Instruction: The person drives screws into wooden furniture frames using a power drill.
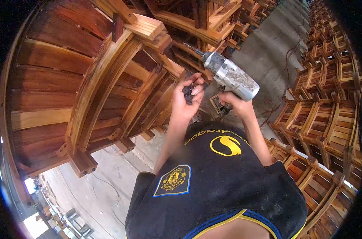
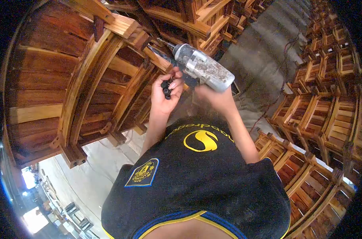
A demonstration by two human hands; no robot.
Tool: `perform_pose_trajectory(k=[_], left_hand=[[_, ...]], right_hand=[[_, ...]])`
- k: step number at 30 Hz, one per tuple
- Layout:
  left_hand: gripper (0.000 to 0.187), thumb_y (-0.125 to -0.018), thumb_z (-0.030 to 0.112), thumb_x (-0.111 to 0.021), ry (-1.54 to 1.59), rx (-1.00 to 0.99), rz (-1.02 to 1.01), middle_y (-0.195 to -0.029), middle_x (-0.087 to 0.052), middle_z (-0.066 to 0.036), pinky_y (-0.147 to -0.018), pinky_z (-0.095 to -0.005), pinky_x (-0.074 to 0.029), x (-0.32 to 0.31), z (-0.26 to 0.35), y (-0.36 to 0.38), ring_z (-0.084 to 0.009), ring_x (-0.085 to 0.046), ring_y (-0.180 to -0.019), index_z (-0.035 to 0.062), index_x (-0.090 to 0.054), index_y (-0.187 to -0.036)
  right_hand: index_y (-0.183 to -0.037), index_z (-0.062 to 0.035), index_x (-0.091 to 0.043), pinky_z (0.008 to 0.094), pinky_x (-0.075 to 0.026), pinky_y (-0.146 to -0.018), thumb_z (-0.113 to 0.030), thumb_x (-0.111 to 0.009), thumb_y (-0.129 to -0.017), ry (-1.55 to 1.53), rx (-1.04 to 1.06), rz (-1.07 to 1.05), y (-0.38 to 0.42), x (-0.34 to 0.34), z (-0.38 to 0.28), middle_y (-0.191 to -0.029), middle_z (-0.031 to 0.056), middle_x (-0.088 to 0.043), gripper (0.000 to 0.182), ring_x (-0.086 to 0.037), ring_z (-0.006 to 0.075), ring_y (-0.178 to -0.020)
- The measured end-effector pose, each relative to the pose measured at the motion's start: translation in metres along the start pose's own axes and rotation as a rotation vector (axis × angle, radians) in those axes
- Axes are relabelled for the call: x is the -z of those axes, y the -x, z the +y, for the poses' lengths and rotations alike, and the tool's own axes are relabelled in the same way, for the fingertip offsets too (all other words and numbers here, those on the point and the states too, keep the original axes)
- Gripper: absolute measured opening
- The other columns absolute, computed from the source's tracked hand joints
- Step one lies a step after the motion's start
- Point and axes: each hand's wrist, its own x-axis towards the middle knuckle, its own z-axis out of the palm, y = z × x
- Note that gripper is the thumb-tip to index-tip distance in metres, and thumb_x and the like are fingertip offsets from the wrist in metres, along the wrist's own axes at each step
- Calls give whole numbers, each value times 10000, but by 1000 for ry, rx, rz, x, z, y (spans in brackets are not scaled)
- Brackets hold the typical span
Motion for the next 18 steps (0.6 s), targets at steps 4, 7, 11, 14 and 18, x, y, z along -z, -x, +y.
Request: perform_pose_trajectory(k=[4,7,11,14,18], left_hand=[[316,-852,49,-479,-26,35,155,-911,-548,-162,-477,-235,-373,4,-3,4,-150,-469,-632,-111,-479,-1124],[310,-863,54,-482,-2,89,170,-894,-543,-141,-478,-234,-367,16,-4,7,-143,-468,-637,-102,-479,-1131],[273,-924,101,-487,-168,86,166,-859,-536,-90,-478,-231,-360,18,-5,9,-135,-465,-636,-55,-485,-1148],[253,-962,154,-486,-269,42,184,-846,-533,-61,-478,-230,-357,17,-7,10,-129,-462,-625,-14,-491,-1151],[261,-976,224,-491,-354,-23,187,-791,-561,-51,-464,-230,-348,13,-9,13,-123,-468,-584,16,-495,-1135]], right_hand=[[-1080,8,-610,255,-468,-587,45,-676,-699,-13,14,-30,4,-2,-4,-883,13,-638,388,-564,87,-693],[-1078,9,-610,254,-465,-584,41,-666,-705,-18,12,-24,7,-2,-4,-886,10,-639,379,-562,83,-688],[-1077,7,-613,254,-465,-584,41,-658,-707,-41,12,-14,9,-2,-2,-893,13,-639,374,-563,83,-689],[-1082,4,-614,254,-466,-585,42,-661,-702,-15,-2,-41,10,-1,-4,-910,16,-638,384,-561,86,-694],[-1085,4,-614,252,-459,-573,54,-651,-689,3,22,-23,12,-1,2,-883,6,-635,401,-549,84,-668]])
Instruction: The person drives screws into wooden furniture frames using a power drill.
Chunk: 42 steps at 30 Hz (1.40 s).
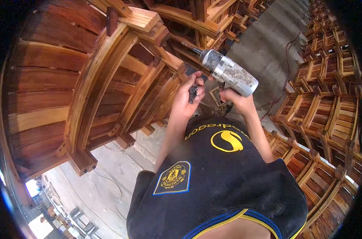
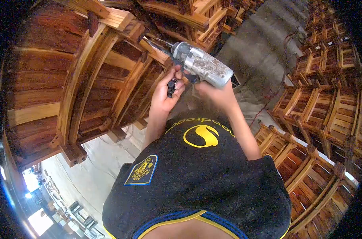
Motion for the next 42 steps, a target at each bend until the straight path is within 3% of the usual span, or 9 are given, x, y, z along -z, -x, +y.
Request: perform_pose_trajectory(k=[11,14,23,30,32,33,34,37,42], left_hand=[[246,-955,345,-544,-200,-64,149,-655,-471,-2,-463,-224,-306,-2,2,14,-108,-418,-514,101,-511,-940],[241,-951,309,-548,-74,-62,232,-647,-506,-36,-447,-228,-318,-3,6,19,-116,-436,-491,73,-499,-942],[145,-946,153,-463,342,-112,-4,-786,-468,-45,-454,-230,-356,16,14,24,-118,-434,-578,13,-498,-966],[127,-935,141,-482,736,75,54,-761,-482,-12,-417,-182,-328,10,14,25,-89,-422,-567,35,-542,-971],[81,-902,133,-522,499,-155,467,-680,-480,38,-368,-165,-263,0,5,18,-46,-392,-501,72,-567,-930],[66,-899,147,-533,613,-59,80,-643,-467,44,-358,-172,-251,31,1,17,-42,-373,-467,88,-559,-884],[149,-898,233,-584,206,-140,196,-605,-425,54,-350,-187,-212,30,3,12,-35,-304,-426,88,-556,-914],[229,-979,328,-481,227,-227,127,-661,-435,40,-362,-197,-205,20,10,14,-49,-312,-450,107,-538,-963],[284,-956,344,-538,66,-475,155,-645,-441,11,-365,-209,-246,-11,25,29,-67,-338,-448,63,-521,-918]], right_hand=[[-1039,11,-618,253,-436,-522,77,-627,-681,-48,-52,-29,5,-7,-2,-770,16,-603,364,-534,89,-587],[-1056,12,-612,251,-439,-527,81,-626,-682,-35,-60,-71,4,-5,3,-774,20,-604,381,-537,88,-601],[-1141,-14,-615,229,-440,-539,57,-594,-668,-14,-38,-222,2,-6,-3,-976,19,-693,479,-530,59,-614],[-1105,-8,-632,238,-450,-541,38,-630,-700,108,-85,-214,7,12,15,-931,38,-695,408,-558,77,-630],[-1075,7,-639,240,-448,-532,8,-640,-753,118,-84,-239,8,27,40,-901,55,-684,322,-562,87,-645],[-1097,3,-632,227,-438,-529,2,-638,-743,53,-154,-248,7,14,16,-869,38,-674,355,-556,80,-646],[-1135,4,-612,220,-432,-528,4,-628,-729,116,-141,-294,5,22,28,-884,38,-674,407,-545,75,-634],[-1098,25,-582,250,-430,-511,5,-590,-696,2,-151,-353,-1,17,29,-923,76,-644,402,-522,104,-578],[-1117,39,-522,295,-447,-502,-19,-602,-686,-15,-105,-389,-6,12,29,-929,137,-617,442,-521,158,-548]])
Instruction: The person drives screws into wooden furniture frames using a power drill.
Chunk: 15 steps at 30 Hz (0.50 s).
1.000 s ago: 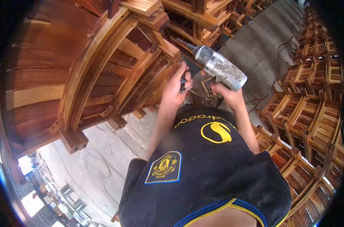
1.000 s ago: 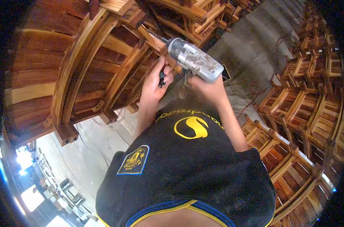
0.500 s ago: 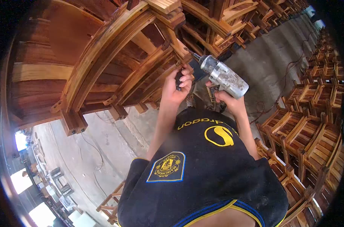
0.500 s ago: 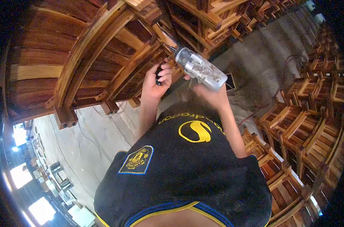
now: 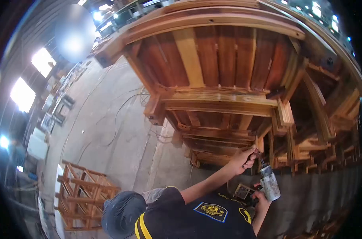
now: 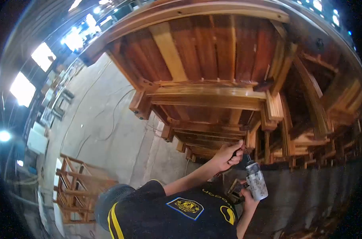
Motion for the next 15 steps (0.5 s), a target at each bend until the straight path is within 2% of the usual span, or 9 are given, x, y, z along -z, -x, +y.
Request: perform_pose_trajectory(k=[8,11,15], left_hand=[[298,-959,308,-551,-190,-228,66,-634,-457,-1,-365,-209,-258,-7,18,14,-60,-364,-445,11,-538,-926],[299,-966,297,-540,-347,-244,67,-635,-455,-1,-365,-202,-254,-7,32,24,-56,-371,-451,1,-542,-925],[294,-970,290,-533,-399,-170,38,-635,-455,-4,-367,-204,-250,-1,41,30,-55,-374,-457,-1,-546,-931]], right_hand=[[-1073,35,-528,311,-460,-510,-14,-580,-671,-34,-37,-86,-15,-14,-9,-902,151,-618,408,-530,173,-546],[-1035,32,-548,304,-456,-509,-17,-568,-665,-38,-55,-95,-16,-23,-18,-868,132,-621,374,-535,167,-543],[-972,27,-572,291,-445,-510,-20,-550,-650,-35,-79,-98,-15,-27,-20,-826,107,-612,326,-538,166,-538]])
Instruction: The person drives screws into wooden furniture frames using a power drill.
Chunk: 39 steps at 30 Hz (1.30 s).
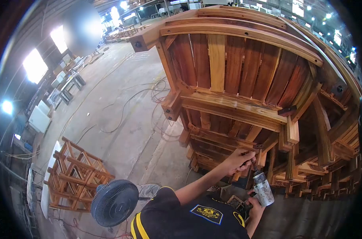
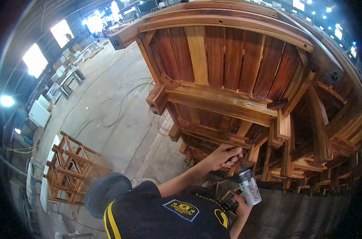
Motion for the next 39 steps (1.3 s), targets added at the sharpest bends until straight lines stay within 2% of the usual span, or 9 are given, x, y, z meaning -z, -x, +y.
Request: perform_pose_trajectory(k=[3,9,17,21,24,29,35,37,39], left_hand=[[282,-972,283,-529,58,4,11,-633,-450,-2,-370,-208,-251,-5,2,4,-55,-365,-460,2,-553,-966],[275,-980,263,-512,279,-12,9,-639,-449,6,-375,-214,-257,-20,-11,7,-59,-346,-454,15,-563,-1086],[269,-971,236,-524,403,28,-88,-658,-482,20,-362,-188,-271,-30,-14,19,-48,-379,-456,22,-590,-1120],[276,-977,234,-512,311,-3,-121,-660,-463,19,-367,-192,-276,-39,-9,26,-45,-373,-460,17,-577,-1135],[264,-984,242,-501,282,5,-122,-654,-459,16,-382,-203,-274,-43,-4,31,-53,-367,-465,19,-558,-1114],[211,-971,249,-526,312,43,-4,-685,-472,1,-386,-205,-264,-22,-46,21,-64,-371,-487,47,-566,-1021],[200,-922,240,-537,403,345,237,-697,-500,-31,-375,-213,-262,29,-125,7,-110,-448,-523,46,-549,-873],[163,-903,197,-514,437,393,196,-713,-523,-51,-374,-217,-273,40,-132,3,-126,-463,-527,38,-552,-892],[151,-890,163,-505,445,417,163,-741,-538,-70,-384,-223,-289,41,-137,6,-138,-476,-548,22,-551,-915]], right_hand=[[-1112,38,-504,290,-450,-491,45,-589,-664,40,69,-102,-4,13,14,-884,131,-611,456,-536,151,-552],[-996,37,-532,300,-435,-488,37,-583,-673,30,102,-45,-2,8,11,-863,109,-594,327,-528,155,-546],[-1003,49,-526,328,-431,-501,46,-568,-691,36,254,-30,4,20,34,-867,123,-571,315,-527,187,-550],[-979,56,-521,334,-441,-520,58,-555,-716,-176,106,41,17,4,9,-867,135,-554,265,-533,201,-577],[-941,51,-518,341,-440,-523,69,-552,-724,91,389,-135,12,23,31,-861,130,-544,220,-526,202,-579],[-894,38,-509,333,-438,-533,60,-548,-728,-75,277,-47,16,6,6,-865,125,-538,172,-495,176,-559],[-928,34,-517,332,-435,-540,52,-563,-726,-208,170,-66,20,8,0,-892,130,-542,208,-488,164,-559],[-949,32,-522,331,-431,-538,35,-579,-725,-124,256,-74,23,6,-1,-887,133,-545,232,-494,164,-564],[-999,1,-490,314,-429,-545,39,-532,-686,-117,131,-24,26,9,-2,-870,115,-528,319,-478,175,-559]])
